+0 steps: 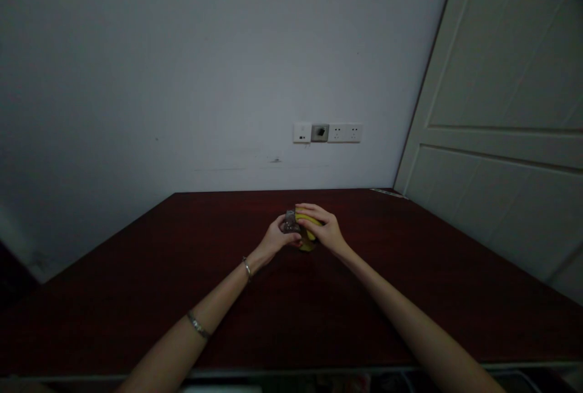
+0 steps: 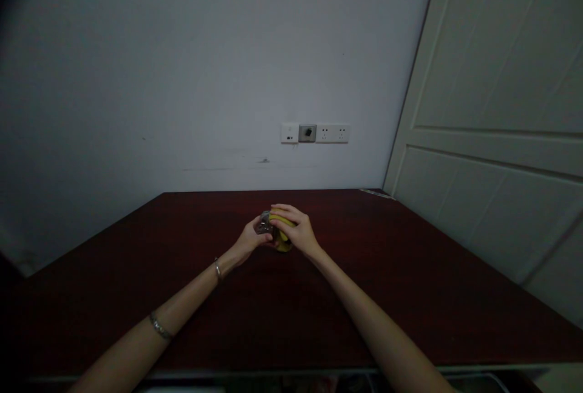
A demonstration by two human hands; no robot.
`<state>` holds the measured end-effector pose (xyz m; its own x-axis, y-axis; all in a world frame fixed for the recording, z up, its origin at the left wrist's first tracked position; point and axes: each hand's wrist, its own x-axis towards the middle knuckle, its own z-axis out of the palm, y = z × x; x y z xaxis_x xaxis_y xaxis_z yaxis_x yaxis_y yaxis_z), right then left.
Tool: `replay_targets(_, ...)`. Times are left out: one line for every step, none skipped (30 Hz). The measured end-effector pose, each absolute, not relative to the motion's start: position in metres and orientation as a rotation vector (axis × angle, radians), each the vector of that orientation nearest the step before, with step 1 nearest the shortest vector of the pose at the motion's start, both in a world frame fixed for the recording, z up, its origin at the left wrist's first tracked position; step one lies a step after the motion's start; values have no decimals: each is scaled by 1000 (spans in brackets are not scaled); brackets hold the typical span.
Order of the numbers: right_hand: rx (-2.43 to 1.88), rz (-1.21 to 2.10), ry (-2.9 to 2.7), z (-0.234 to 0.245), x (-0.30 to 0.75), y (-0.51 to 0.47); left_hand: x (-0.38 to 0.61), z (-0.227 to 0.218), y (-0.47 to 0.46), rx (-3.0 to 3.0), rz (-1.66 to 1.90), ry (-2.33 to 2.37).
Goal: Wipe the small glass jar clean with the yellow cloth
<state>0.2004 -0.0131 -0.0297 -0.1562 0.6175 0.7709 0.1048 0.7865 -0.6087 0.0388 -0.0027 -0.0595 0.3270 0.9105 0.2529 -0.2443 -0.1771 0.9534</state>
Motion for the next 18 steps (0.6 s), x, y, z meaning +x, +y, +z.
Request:
replay_targets(-556,484,-1727,-29,201,-14,38,-60,-3,1337,1170,644)
replay_targets(-539,472,-1765,-28,201,-15,38,-60,-4,1325,1164,618)
replay_targets(-527,459,-1798,-28,202,-16,37,-60,-4,1319,1157,605)
replay_targets(-521,449,-1819,-28,202,-16,37,-59,-4,1313,1153,604)
replay_targets(-523,445,-1822,-29,202,-15,36,-59,-5,1308,1150,610)
replay_targets(-532,447,-1806,-29,202,-14,36,-58,-5,1304,1148,618)
replay_targets(-544,455,-1777,-30,201,-13,37,-57,-6,1303,1148,629)
replay_targets(-560,469,-1741,-31,200,-12,37,-56,-6,1304,1150,638)
replay_targets(-576,483,-1703,-32,199,-12,37,-55,-7,1308,1153,645)
replay_targets(-592,495,-1673,-33,198,-11,37,-54,-7,1314,1152,650)
replay_targets(-606,501,-1653,-33,198,-11,37,-54,-7,1319,1153,658)
replay_targets(-615,499,-1650,-33,197,-11,37,-54,-7,1322,1158,670)
replay_targets(-616,491,-1666,-32,197,-12,37,-55,-6,1327,1164,685)
replay_targets(-604,473,-1700,-31,198,-13,37,-56,-5,1336,1167,705)
replay_targets(-584,447,-1754,-30,198,-14,37,-58,-3,1349,1174,729)
replay_targets(-558,414,-1823,-29,199,-15,37,-59,-1,1368,1184,756)
replay_targets(-531,377,-1893,-29,200,-16,37,-61,1,1390,1199,782)
replay_targets(-513,343,-1947,-28,201,-16,37,-63,3,1415,1215,806)
